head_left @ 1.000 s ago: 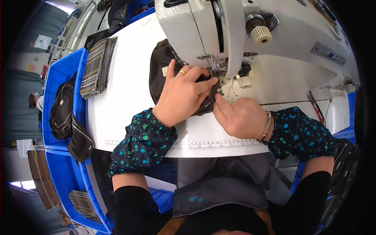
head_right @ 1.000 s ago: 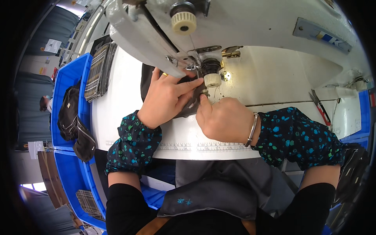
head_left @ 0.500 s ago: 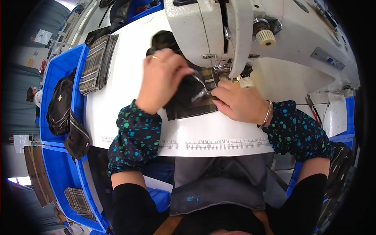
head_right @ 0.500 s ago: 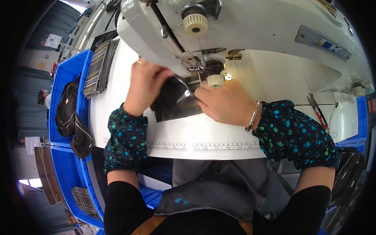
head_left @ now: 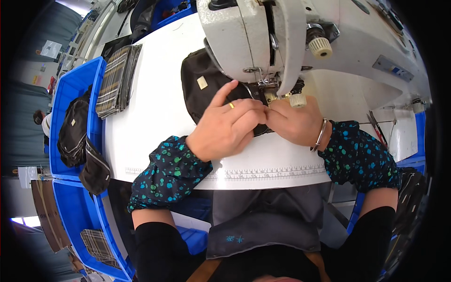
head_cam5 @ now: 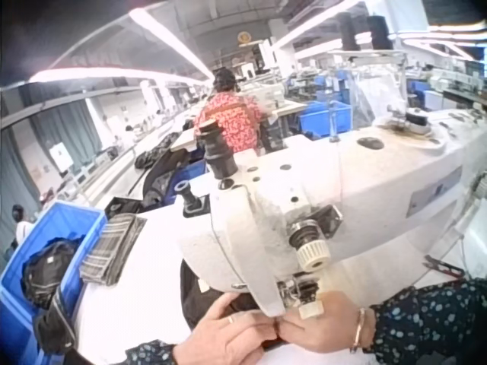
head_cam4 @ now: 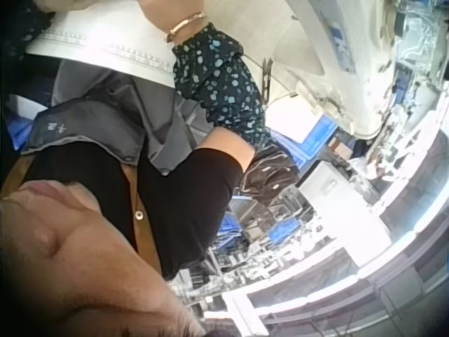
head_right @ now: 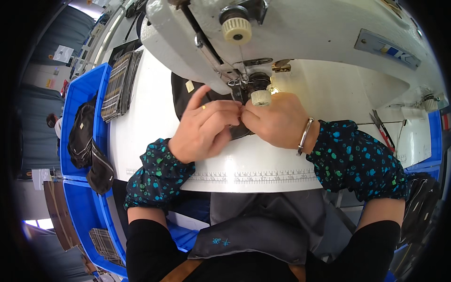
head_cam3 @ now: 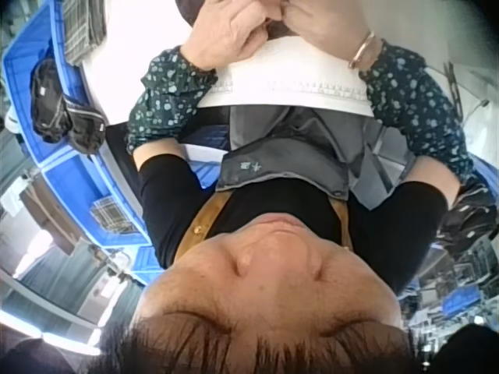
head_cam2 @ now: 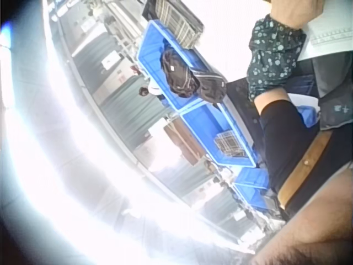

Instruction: The person operates an industrial sewing machine to stitch zippers onto small fabric pouches. They repeatedly pick up pouches from a blue bin, align the zipper under the needle, sew the seam, and place the finished items into a separate bin.

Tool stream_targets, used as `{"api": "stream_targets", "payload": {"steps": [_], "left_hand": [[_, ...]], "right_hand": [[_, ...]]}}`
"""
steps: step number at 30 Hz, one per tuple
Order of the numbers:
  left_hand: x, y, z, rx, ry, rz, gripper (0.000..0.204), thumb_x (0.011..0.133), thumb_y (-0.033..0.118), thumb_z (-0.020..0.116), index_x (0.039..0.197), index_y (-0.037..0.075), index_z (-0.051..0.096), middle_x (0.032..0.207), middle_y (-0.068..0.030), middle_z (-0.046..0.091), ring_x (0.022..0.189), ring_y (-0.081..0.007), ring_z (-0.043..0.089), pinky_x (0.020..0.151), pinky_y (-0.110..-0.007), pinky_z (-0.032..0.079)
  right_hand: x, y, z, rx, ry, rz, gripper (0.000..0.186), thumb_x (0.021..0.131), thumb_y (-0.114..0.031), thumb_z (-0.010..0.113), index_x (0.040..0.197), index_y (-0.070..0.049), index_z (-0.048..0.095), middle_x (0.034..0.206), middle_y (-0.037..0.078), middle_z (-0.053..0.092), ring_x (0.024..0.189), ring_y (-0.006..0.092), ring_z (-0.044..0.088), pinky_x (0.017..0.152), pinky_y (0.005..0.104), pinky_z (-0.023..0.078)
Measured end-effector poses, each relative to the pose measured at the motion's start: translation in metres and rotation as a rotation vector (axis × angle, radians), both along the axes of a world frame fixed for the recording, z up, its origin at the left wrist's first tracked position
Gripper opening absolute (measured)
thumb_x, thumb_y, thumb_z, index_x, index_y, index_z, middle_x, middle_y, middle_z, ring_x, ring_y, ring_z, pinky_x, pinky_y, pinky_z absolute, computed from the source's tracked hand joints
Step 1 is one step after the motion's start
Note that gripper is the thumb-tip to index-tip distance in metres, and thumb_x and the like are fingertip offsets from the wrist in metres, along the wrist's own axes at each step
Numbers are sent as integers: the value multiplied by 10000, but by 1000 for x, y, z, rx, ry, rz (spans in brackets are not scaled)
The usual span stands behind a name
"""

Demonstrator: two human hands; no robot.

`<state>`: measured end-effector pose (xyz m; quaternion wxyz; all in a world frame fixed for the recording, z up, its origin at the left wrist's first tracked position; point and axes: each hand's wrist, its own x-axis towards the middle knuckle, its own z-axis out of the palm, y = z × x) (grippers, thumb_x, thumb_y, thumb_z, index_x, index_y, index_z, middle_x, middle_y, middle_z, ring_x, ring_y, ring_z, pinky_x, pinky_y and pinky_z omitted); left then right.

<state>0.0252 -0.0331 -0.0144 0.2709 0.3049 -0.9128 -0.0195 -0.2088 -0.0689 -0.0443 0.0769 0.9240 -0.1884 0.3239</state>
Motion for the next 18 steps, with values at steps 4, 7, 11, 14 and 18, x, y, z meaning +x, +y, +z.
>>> {"api": "stream_targets", "payload": {"steps": [4, 7, 11, 14, 18], "left_hand": [[-5, -3, 9, 104, -107, 105, 457, 731, 26, 733, 1159, 128, 607, 1182, 20, 669, 1100, -193, 662, 1174, -609, 294], [-2, -4, 6, -3, -204, 135, 452, 751, 45, 715, 1185, 137, 628, 1212, 32, 676, 1080, -193, 633, 1051, -492, 405], [2, -14, -7, -127, -86, 111, 472, 679, 12, 736, 1130, 135, 672, 1098, 49, 719, 918, -222, 611, 866, -372, 455], [0, -14, -7, -238, -75, 141, 450, 651, 56, 759, 1093, 132, 715, 962, 45, 714, 870, -204, 593, 796, -342, 456], [12, -18, -1, -266, -94, 131, 506, 634, 199, 810, 1128, 155, 710, 820, 53, 626, 843, -186, 558, 768, -349, 416]], "right_hand": [[-2, -1, -1, 30, -48, -46, 78, 785, -114, 700, 826, -102, 635, 744, 11, 604, 593, 220, 627, 486, 354, 480], [-1, -3, 0, 26, -83, -61, 94, 780, -115, 708, 821, -103, 625, 686, 21, 582, 590, 230, 632, 493, 366, 481], [2, -2, 5, 39, -96, -70, 105, 786, -111, 714, 819, -99, 615, 673, 28, 580, 594, 237, 637, 502, 375, 486], [2, -2, 0, 50, -109, -81, 101, 804, -129, 733, 862, -106, 653, 678, 25, 587, 597, 237, 639, 505, 379, 487], [-5, -5, -8, 132, -150, -95, 126, 826, -161, 760, 933, -124, 705, 703, 15, 615, 611, 234, 650, 507, 380, 485]]}}
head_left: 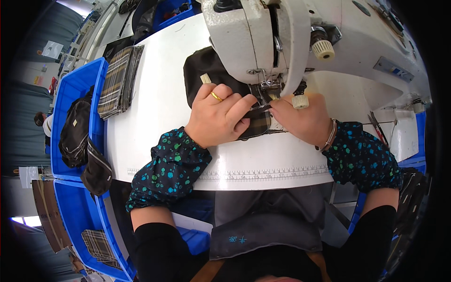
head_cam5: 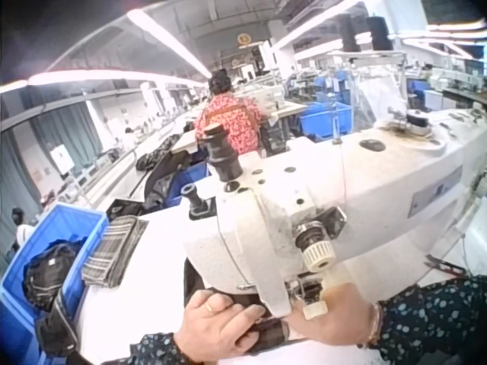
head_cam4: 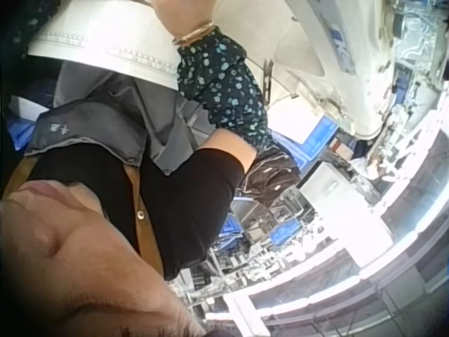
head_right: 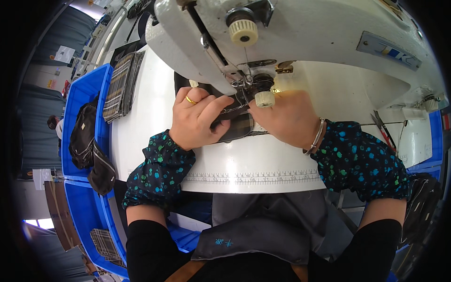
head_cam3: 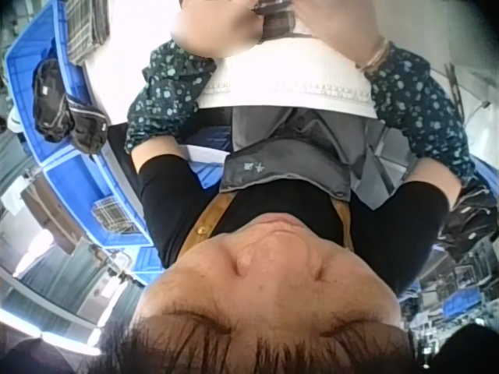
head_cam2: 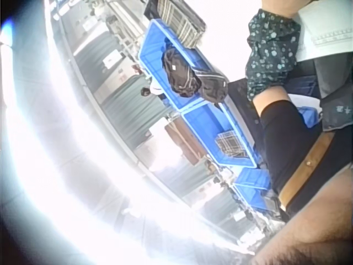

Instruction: The person operates an industrial sewing machine to stitch zippers onto small fabric pouches. They repeatedly pick up pouches from a blue bin, align the zipper under the needle, sew the seam, and place the finished items into a separate bin.

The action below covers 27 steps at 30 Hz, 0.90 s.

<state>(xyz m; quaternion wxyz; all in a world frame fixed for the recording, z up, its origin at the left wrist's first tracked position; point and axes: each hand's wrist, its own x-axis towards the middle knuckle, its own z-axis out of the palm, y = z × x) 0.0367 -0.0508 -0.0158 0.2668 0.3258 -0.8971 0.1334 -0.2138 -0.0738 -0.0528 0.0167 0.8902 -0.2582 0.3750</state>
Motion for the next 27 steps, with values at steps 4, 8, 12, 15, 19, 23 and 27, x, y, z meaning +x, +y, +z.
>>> {"api": "stream_targets", "payload": {"steps": [4, 8, 12, 15, 19, 23, 27], "left_hand": [[4, 3, -1, -4, -49, -58, 437, 704, 164, 789, 1137, 148, 728, 777, 64, 596, 761, -153, 529, 751, -331, 406], [-4, 10, 0, -73, -100, 3, 355, 771, 111, 721, 1125, 122, 747, 763, 55, 592, 698, -142, 537, 703, -316, 423], [-3, 17, 0, -149, -141, 65, 313, 760, 122, 729, 1071, 126, 768, 864, 31, 629, 692, -135, 554, 601, -285, 444], [-9, 20, 2, -108, -29, 52, 424, 696, 64, 723, 1106, 141, 799, 934, 5, 622, 687, -133, 576, 527, -263, 464], [-15, 28, 11, -3, -155, 21, 419, 725, 92, 709, 1133, 137, 793, 1085, -5, 632, 772, -141, 631, 546, -261, 524], [-13, 45, 20, 104, -254, 117, 453, 753, 116, 702, 1198, 150, 775, 1063, 6, 623, 762, -143, 620, 545, -262, 535], [-17, 64, 26, 128, -317, 236, 509, 742, 137, 704, 1249, 141, 753, 943, 1, 558, 705, -129, 583, 519, -254, 499]], "right_hand": [[1, 0, 5, -57, 15, -9, 141, 836, -179, 774, 957, -132, 721, 721, 8, 633, 618, 232, 655, 505, 379, 477], [1, -1, 4, 9, 7, 25, 110, 829, -171, 755, 916, -131, 701, 705, 9, 614, 592, 233, 633, 498, 376, 468], [2, 4, 3, -54, 151, -7, 72, 814, -142, 709, 863, -122, 661, 681, 12, 583, 575, 222, 626, 495, 362, 469], [1, 9, 6, -82, 236, -6, 64, 808, -129, 686, 850, -104, 643, 680, 13, 577, 577, 204, 634, 491, 353, 474], [-1, 14, 10, -103, 251, -2, 107, 806, -123, 682, 886, -55, 665, 691, 10, 588, 579, 179, 639, 485, 345, 478], [-1, 33, 17, -140, 336, -72, 217, 803, -111, 681, 982, 8, 710, 702, 6, 600, 580, 164, 643, 483, 325, 475], [-3, 52, 13, -4, 368, -1, 282, 842, -167, 703, 1067, 1, 731, 702, 7, 591, 558, 169, 616, 476, 333, 465]]}}
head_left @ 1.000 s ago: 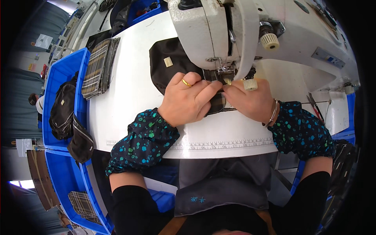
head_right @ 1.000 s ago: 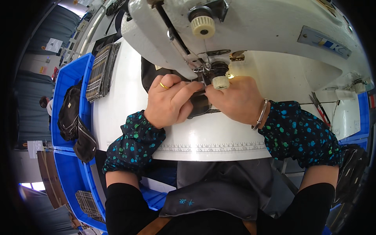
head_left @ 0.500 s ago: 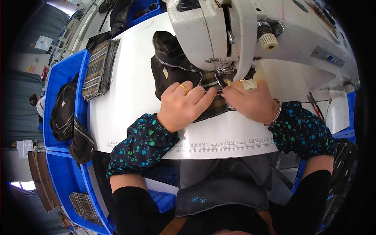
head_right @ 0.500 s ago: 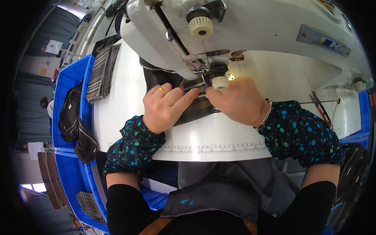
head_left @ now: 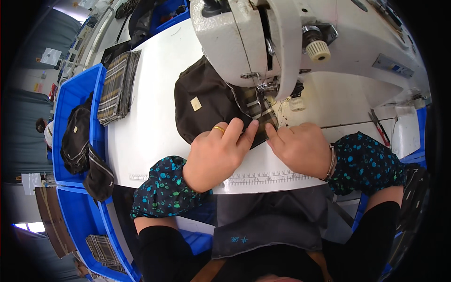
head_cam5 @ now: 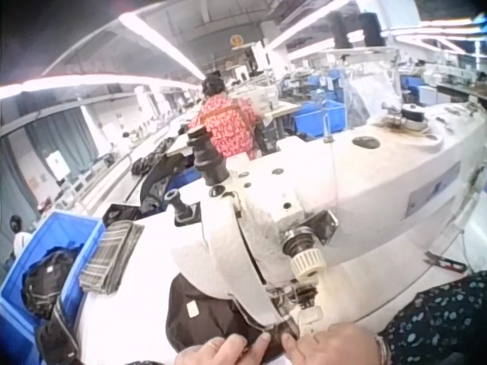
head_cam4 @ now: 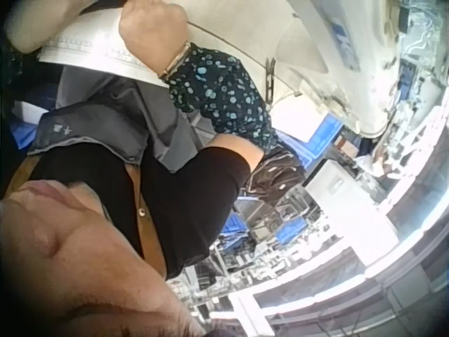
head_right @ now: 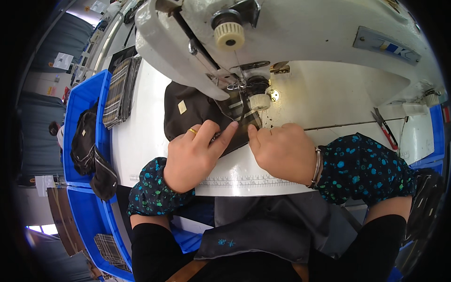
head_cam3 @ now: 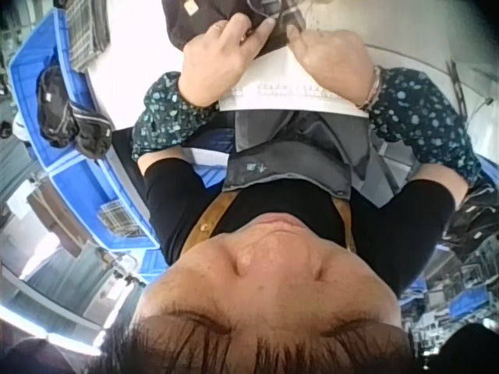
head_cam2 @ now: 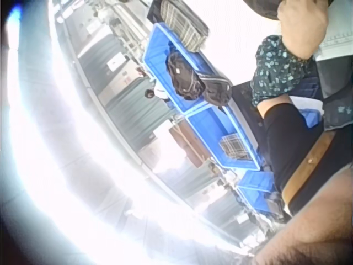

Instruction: The person operates an industrial sewing machine to stitch zippers onto small fabric pouches. They repeatedly pick up pouches from a blue bin, align the zipper under the needle, sew the seam, and place the finished items into a separate bin.

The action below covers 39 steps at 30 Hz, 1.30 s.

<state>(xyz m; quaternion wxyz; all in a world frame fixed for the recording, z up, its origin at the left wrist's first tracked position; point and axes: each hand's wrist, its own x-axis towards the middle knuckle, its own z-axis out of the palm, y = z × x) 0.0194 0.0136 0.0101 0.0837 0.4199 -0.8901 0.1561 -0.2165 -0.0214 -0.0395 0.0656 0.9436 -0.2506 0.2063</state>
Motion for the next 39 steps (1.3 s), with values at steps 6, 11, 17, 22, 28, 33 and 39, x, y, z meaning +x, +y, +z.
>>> {"api": "stream_targets", "payload": {"steps": [6, 11, 17, 22, 28, 33, 39], "left_hand": [[-9, -2, -3, -97, 72, -81, 469, 738, 151, 697, 1201, 115, 765, 1098, -15, 645, 753, -149, 573, 577, -261, 476], [-12, -9, -10, -21, 29, -165, 413, 758, 148, 687, 1160, 87, 761, 1199, 11, 693, 973, -173, 575, 751, -315, 445], [-9, -9, -7, 75, 31, -88, 426, 783, 168, 670, 1200, 115, 743, 1048, 52, 646, 923, -167, 567, 762, -325, 440], [-14, -4, -16, 15, 58, -55, 418, 794, 170, 667, 1201, 122, 747, 1020, 38, 627, 931, -170, 569, 835, -353, 442], [-18, -10, -19, 53, 175, -66, 382, 778, 150, 680, 1149, 125, 767, 1079, 23, 650, 1022, -197, 600, 943, -399, 441], [-17, -9, -18, 115, 179, -29, 350, 795, 160, 670, 1127, 111, 770, 1126, 15, 654, 1106, -201, 600, 987, -429, 435], [-18, -10, -17, 149, 166, -31, 314, 837, 165, 663, 1127, 103, 766, 1061, 18, 632, 1079, -179, 603, 988, -437, 431]], "right_hand": [[13, 1, -6, 190, -11, 64, 198, 802, -123, 661, 953, -5, 708, 673, 30, 610, 558, 202, 647, 488, 352, 491], [14, 0, -10, 183, -71, 155, 101, 781, -125, 661, 811, -29, 657, 637, 52, 589, 544, 207, 650, 469, 362, 488], [9, 6, -4, 11, -64, 70, 88, 750, -126, 676, 728, -59, 623, 618, 37, 552, 525, 178, 627, 460, 348, 470], [8, 5, -8, 85, -82, 45, 86, 753, -123, 674, 726, -64, 617, 624, 40, 583, 523, 192, 637, 455, 355, 469], [10, 4, -6, 187, -67, 64, 66, 788, -119, 655, 808, -57, 641, 662, 39, 611, 551, 192, 649, 468, 352, 480], [11, 3, -9, 212, -99, 71, 81, 786, -130, 655, 755, -59, 632, 635, 56, 622, 549, 212, 667, 458, 365, 468], [10, 1, -7, 240, -88, 68, 79, 805, -129, 645, 761, -65, 632, 641, 62, 640, 549, 221, 671, 462, 369, 469]]}}
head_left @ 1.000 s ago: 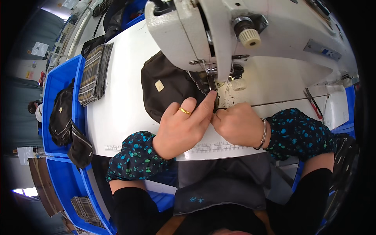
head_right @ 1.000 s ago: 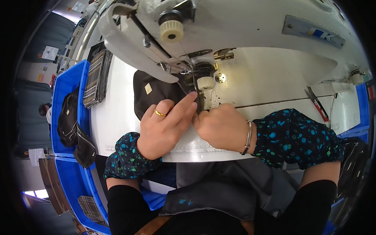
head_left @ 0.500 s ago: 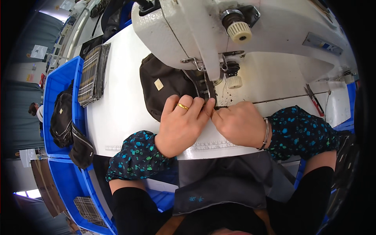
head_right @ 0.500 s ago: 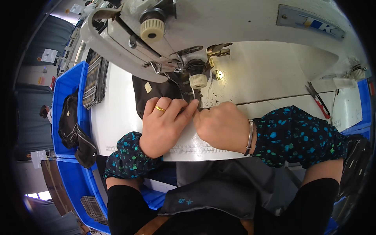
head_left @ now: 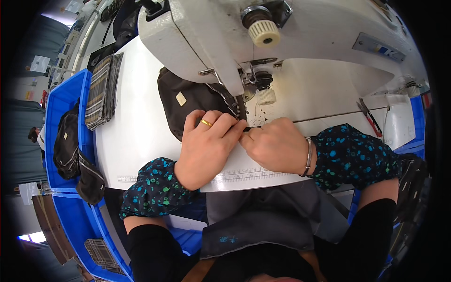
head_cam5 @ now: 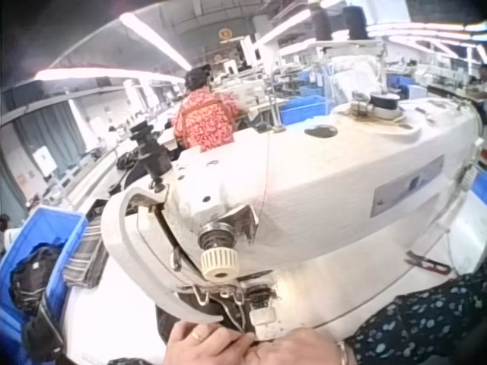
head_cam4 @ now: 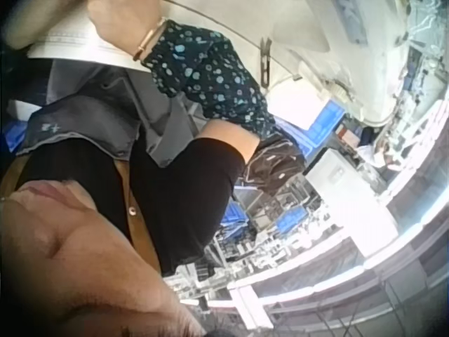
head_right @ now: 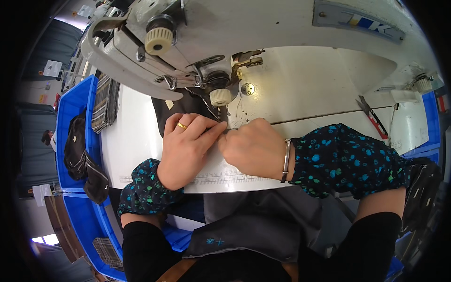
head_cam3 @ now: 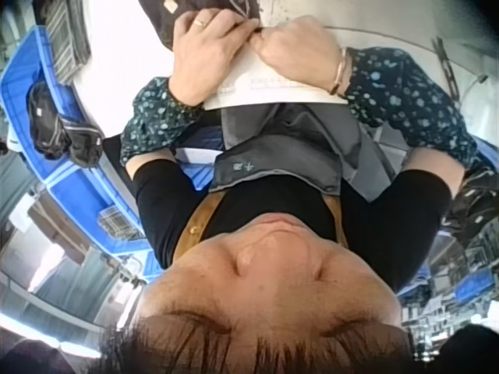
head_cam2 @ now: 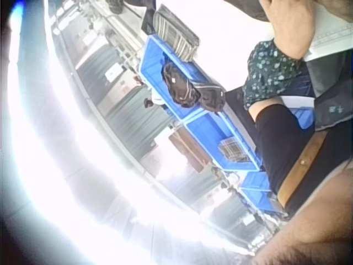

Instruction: The person operates an industrial sewing machine to stitch zippers onto small fabric pouches. They repeatedly pick up pouches from a blue bin, align the zipper under the needle, sew the seam, and place the finished items into a separate bin.

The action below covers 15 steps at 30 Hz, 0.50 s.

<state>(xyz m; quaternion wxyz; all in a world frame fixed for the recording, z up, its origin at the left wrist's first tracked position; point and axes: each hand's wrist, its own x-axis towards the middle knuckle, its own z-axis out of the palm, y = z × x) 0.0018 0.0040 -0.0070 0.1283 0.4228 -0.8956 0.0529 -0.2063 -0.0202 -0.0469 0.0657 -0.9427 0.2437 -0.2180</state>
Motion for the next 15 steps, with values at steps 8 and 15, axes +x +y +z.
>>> {"api": "stream_targets", "payload": {"steps": [8, 15], "left_hand": [[2, -16, -3, 10, 81, 30, 408, 730, 51, 714, 1129, 105, 778, 1013, 17, 656, 987, -235, 612, 897, -408, 461], [0, -37, -3, 46, 19, 109, 380, 800, 66, 695, 1174, 101, 751, 1089, -3, 626, 1019, -250, 601, 832, -407, 494]], "right_hand": [[2, -11, 5, -21, 59, -50, 81, 818, -126, 637, 832, -50, 657, 634, 67, 650, 569, 229, 691, 480, 379, 492], [6, -31, 1, -56, 7, -126, 84, 811, -117, 647, 863, -56, 674, 647, 75, 665, 588, 242, 701, 521, 388, 523]]}}
